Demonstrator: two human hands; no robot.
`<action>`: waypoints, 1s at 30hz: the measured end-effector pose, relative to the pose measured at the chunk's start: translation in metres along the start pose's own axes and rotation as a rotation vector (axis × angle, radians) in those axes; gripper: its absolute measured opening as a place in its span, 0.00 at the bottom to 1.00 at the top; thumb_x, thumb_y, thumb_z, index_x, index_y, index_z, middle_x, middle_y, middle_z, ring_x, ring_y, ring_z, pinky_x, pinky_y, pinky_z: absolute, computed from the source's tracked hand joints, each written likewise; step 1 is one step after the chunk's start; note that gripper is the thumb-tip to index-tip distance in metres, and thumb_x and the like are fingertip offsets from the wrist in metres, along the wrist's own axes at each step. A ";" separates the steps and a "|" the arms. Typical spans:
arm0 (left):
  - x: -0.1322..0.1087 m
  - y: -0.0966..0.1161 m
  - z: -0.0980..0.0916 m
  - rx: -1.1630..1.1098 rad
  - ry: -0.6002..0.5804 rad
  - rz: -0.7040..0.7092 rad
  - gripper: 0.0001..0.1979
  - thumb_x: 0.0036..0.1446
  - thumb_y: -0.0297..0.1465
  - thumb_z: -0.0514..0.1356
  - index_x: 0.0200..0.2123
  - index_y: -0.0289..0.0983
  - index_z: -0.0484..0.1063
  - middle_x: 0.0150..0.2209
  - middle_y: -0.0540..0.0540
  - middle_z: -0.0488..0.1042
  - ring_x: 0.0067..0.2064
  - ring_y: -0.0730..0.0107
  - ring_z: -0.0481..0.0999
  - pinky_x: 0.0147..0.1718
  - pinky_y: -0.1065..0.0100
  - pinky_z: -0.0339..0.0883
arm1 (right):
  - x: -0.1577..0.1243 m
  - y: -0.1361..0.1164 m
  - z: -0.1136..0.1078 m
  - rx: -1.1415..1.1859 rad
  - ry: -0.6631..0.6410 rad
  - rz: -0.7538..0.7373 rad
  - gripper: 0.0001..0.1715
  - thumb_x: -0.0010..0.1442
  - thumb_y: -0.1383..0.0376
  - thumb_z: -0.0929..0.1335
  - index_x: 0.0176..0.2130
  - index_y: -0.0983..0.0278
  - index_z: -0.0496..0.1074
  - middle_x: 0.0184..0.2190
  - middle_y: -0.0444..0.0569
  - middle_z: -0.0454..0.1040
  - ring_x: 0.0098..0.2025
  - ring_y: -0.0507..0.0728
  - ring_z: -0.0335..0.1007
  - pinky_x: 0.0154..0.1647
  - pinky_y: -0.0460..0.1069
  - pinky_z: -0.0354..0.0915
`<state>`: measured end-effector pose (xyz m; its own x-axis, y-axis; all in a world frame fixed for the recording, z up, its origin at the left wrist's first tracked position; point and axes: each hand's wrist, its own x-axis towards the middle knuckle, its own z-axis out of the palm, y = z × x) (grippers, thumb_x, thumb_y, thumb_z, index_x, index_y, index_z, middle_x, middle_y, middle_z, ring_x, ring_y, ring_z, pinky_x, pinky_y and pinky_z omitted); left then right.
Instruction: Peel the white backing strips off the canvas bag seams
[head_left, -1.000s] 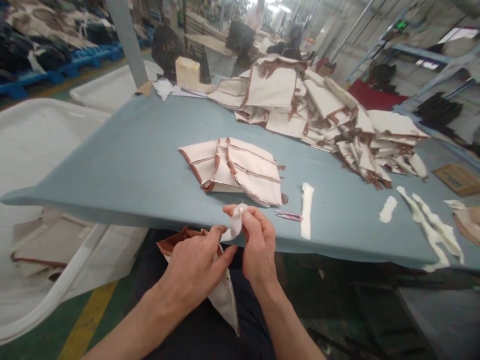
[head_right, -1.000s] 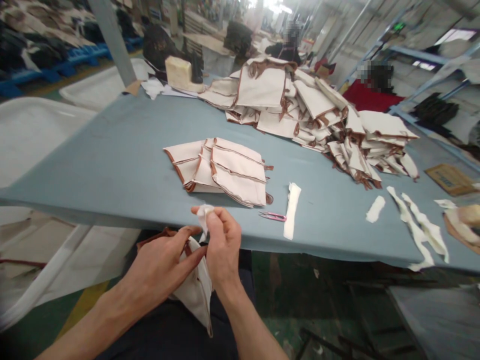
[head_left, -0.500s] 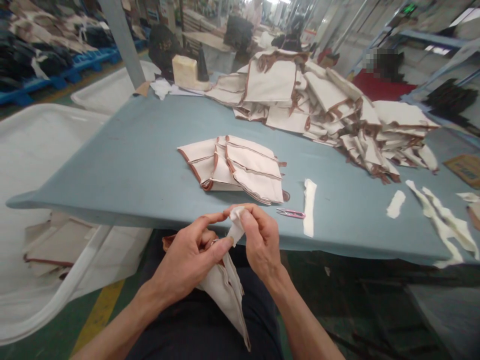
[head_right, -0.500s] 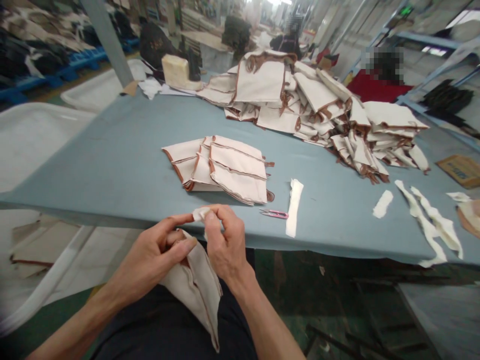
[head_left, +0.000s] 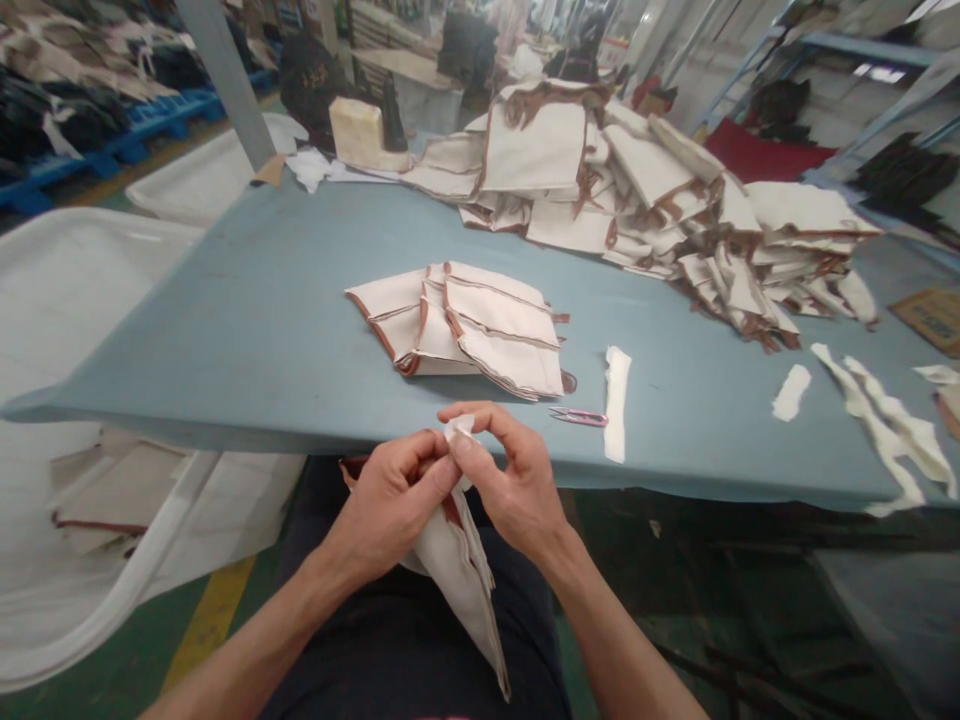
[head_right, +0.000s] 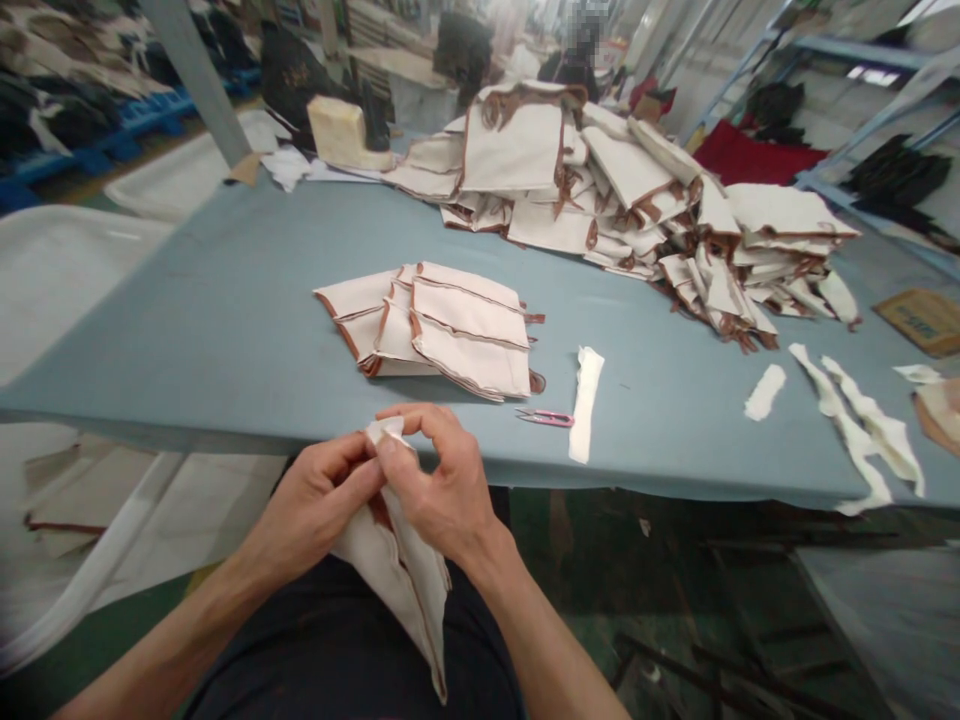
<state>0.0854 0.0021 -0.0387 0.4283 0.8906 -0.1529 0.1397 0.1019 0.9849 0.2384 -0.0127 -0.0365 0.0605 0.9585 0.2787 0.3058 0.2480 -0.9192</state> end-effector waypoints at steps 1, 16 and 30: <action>-0.001 -0.001 0.001 0.007 0.004 0.017 0.16 0.63 0.43 0.59 0.31 0.36 0.72 0.23 0.51 0.74 0.25 0.69 0.73 0.25 0.71 0.66 | 0.000 0.000 -0.001 -0.017 0.005 -0.003 0.06 0.64 0.63 0.68 0.34 0.60 0.74 0.43 0.51 0.84 0.48 0.60 0.79 0.55 0.56 0.70; -0.012 -0.003 0.008 0.118 0.032 0.006 0.20 0.63 0.43 0.58 0.24 0.36 0.71 0.20 0.49 0.74 0.23 0.70 0.70 0.25 0.70 0.60 | -0.002 -0.006 -0.007 0.121 -0.116 0.216 0.11 0.65 0.60 0.70 0.38 0.63 0.80 0.32 0.45 0.82 0.33 0.54 0.74 0.38 0.48 0.70; -0.017 -0.005 -0.015 -0.142 -0.008 -0.108 0.23 0.59 0.50 0.64 0.42 0.35 0.73 0.21 0.49 0.79 0.19 0.68 0.75 0.20 0.74 0.64 | -0.001 -0.008 -0.017 0.166 -0.314 0.240 0.23 0.67 0.61 0.69 0.59 0.65 0.67 0.28 0.37 0.65 0.30 0.51 0.64 0.34 0.47 0.61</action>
<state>0.0640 -0.0073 -0.0399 0.4245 0.8677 -0.2586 0.0576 0.2591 0.9641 0.2517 -0.0179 -0.0248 -0.1890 0.9817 -0.0236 0.1596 0.0070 -0.9872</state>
